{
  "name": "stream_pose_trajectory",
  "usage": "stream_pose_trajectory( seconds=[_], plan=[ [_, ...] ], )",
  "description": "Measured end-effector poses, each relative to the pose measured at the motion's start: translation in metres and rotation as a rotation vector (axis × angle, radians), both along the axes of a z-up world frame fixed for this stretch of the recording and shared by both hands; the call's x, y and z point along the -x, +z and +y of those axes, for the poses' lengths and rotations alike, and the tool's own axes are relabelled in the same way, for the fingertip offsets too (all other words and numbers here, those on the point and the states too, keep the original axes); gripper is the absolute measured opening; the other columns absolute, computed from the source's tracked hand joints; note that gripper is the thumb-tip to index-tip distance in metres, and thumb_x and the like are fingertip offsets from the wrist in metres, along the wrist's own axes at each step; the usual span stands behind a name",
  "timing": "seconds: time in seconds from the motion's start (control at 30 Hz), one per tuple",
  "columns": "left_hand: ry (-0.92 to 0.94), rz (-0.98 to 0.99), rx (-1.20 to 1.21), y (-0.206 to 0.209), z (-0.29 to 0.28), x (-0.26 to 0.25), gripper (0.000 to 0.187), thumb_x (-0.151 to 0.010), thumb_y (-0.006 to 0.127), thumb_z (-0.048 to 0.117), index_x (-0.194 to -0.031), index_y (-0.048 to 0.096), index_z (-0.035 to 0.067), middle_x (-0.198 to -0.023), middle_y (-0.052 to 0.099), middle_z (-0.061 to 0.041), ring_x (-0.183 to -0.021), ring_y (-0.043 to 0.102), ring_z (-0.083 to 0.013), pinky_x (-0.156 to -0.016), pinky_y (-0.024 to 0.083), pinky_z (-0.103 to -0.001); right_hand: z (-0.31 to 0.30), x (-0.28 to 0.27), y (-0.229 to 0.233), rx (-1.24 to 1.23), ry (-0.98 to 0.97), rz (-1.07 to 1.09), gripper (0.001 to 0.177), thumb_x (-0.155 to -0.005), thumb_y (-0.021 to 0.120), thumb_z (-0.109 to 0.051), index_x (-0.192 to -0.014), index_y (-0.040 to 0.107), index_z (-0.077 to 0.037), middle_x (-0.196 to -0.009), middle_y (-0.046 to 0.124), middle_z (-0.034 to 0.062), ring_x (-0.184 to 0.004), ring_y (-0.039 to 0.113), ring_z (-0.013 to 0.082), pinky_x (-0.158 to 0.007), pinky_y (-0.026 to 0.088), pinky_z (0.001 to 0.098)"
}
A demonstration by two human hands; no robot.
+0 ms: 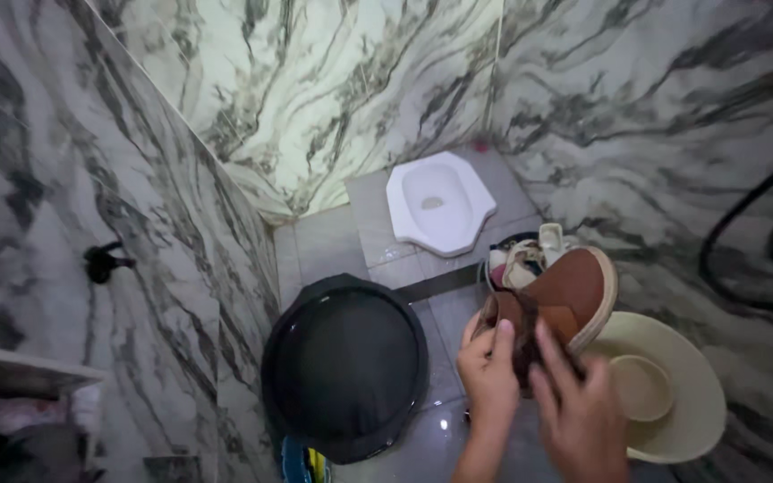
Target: The person cleans boots by scrubbing them with a brush, pouring water over them using a dipper, and washing them by hand.
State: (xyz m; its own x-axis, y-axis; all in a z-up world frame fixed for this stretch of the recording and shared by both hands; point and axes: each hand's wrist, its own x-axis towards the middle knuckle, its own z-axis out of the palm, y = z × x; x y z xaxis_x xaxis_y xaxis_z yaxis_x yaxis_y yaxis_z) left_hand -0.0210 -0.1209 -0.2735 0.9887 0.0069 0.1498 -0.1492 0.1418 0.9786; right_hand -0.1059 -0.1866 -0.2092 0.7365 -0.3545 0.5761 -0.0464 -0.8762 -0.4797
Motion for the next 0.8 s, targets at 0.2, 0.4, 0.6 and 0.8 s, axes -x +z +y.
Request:
stream_pose_trajectory(
  seconds=[0.2,0.4,0.6,0.8],
  plan=[
    [-0.032,-0.105,0.093,0.075,-0.004,0.014,0.024,-0.095,0.066,0.016,-0.093,0.079,-0.004,-0.116,0.077,-0.021,-0.127,0.062,-0.0285,-0.106,0.045,-0.038,-0.019,-0.022,0.078,0.075,-0.067,0.048,0.054,-0.093,0.065,-0.035,-0.147,0.059,-0.031,-0.102,0.057,0.0229,-0.089,0.058,0.0398,-0.074,0.049,0.0489],
    [-0.033,-0.051,0.213,0.121,0.004,0.015,0.027,-0.095,0.067,0.018,-0.089,0.077,-0.006,-0.122,0.073,-0.019,-0.123,0.063,-0.0273,-0.103,0.047,-0.037,0.003,0.009,0.120,0.128,-0.056,-0.093,0.052,-0.091,0.064,-0.036,-0.143,0.060,-0.034,-0.102,0.058,0.0208,-0.091,0.060,0.0390,-0.075,0.050,0.0475],
    [-0.009,-0.044,0.290,0.141,0.003,0.001,0.024,-0.092,0.071,0.017,-0.093,0.080,-0.005,-0.128,0.071,-0.019,-0.126,0.061,-0.0257,-0.106,0.044,-0.036,0.008,0.023,0.153,0.177,0.051,-0.158,0.055,-0.090,0.065,-0.032,-0.145,0.057,-0.031,-0.110,0.060,0.0254,-0.092,0.059,0.0412,-0.079,0.050,0.0468],
    [0.021,-0.339,-0.001,0.179,0.039,-0.013,0.019,-0.091,0.073,0.021,-0.095,0.081,0.004,-0.141,0.057,-0.012,-0.127,0.055,-0.0294,-0.108,0.042,-0.040,-0.052,0.041,0.174,-0.092,0.370,-0.217,0.058,-0.092,0.066,-0.027,-0.145,0.052,-0.007,-0.139,0.062,0.0164,-0.128,0.058,0.0257,-0.104,0.044,0.0379]
  ],
)
